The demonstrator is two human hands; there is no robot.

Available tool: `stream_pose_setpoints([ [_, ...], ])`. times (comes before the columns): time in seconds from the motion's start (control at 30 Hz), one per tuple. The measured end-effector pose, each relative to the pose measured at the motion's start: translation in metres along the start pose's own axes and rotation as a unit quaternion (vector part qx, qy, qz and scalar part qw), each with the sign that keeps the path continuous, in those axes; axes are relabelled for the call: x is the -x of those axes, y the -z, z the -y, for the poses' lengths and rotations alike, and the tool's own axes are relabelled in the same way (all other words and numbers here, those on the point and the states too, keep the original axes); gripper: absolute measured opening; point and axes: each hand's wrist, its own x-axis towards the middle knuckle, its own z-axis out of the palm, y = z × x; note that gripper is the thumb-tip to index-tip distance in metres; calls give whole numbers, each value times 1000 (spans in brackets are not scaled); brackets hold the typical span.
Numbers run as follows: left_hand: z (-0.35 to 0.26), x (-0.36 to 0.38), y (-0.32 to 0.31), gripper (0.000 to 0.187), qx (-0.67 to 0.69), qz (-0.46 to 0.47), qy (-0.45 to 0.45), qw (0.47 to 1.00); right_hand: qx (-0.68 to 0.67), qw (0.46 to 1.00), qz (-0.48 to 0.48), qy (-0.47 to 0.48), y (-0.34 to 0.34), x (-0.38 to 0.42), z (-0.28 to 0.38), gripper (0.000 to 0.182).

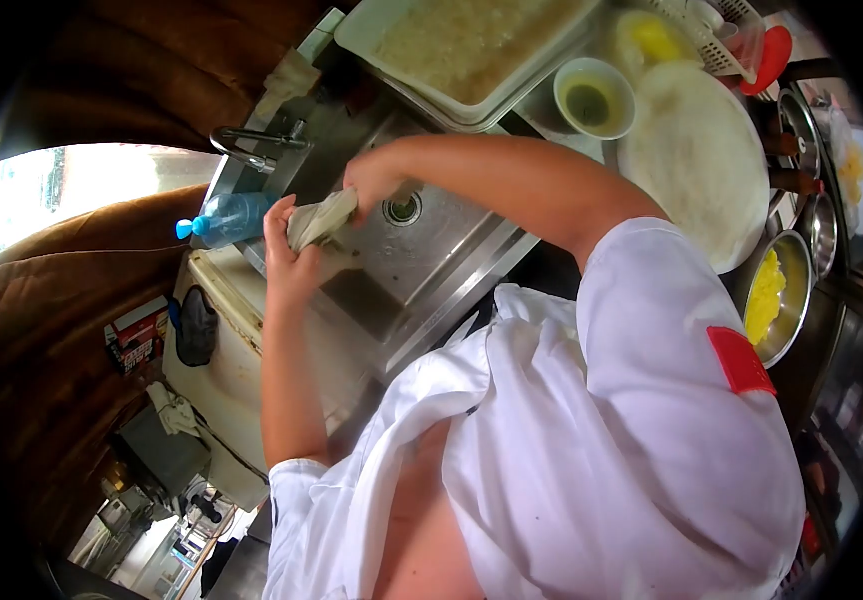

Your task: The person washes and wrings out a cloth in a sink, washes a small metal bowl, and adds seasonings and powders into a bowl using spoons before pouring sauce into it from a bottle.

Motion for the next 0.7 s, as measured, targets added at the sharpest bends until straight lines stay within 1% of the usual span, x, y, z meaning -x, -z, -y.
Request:
stream_pose_setpoints([
  [0.03, -6, 1, 3, 69, 5, 21, -12, 1000, -53, 998, 15, 8, -6, -2, -5, 50],
  [0.13, -21, 2, 7, 67, 90, 74, -30, 993, -60, 983, -160, 61, -49, -14, -8, 87],
  [0.17, -27, 4, 9, 66, 91, 77, -27, 992, -65, 962, -214, 160, -65, -29, -19, 101],
  [0.27, -43, 9, 15, 63, 85, 91, -17, 992, -84, 948, -231, 204, -74, -21, 8, 92],
  [0.3, -45, 10, 19, 63, 77, 96, -13, 992, -127, 940, -238, 208, -79, -22, 11, 69],
  [0.4, -38, 16, 33, 62, 53, 90, 6, 995, -89, 957, -209, 183, -89, -31, 12, 43],
  [0.43, -34, 19, 37, 62, 38, 82, 13, 996, -38, 929, -287, 229, -94, -37, 7, 27],
  [0.5, -20, 26, 44, 65, -3, 54, 39, 998, -52, 921, -309, 233, -91, -48, -10, 23],
  [0.53, -12, 30, 47, 68, -52, 51, 44, 996, -58, 916, -320, 234, -86, -48, -12, 22],
  [0.6, 5, 35, 49, 73, -149, 42, 55, 986, -60, 936, -300, 172, -73, -38, -10, 25],
  [0.63, 16, 37, 46, 79, -175, 37, 51, 983, -61, 945, -289, 142, -63, -30, -5, 27],
  [0.7, 29, 37, 36, 78, -160, 51, 82, 982, -16, 967, -246, 62, -47, -24, 11, 33],
])
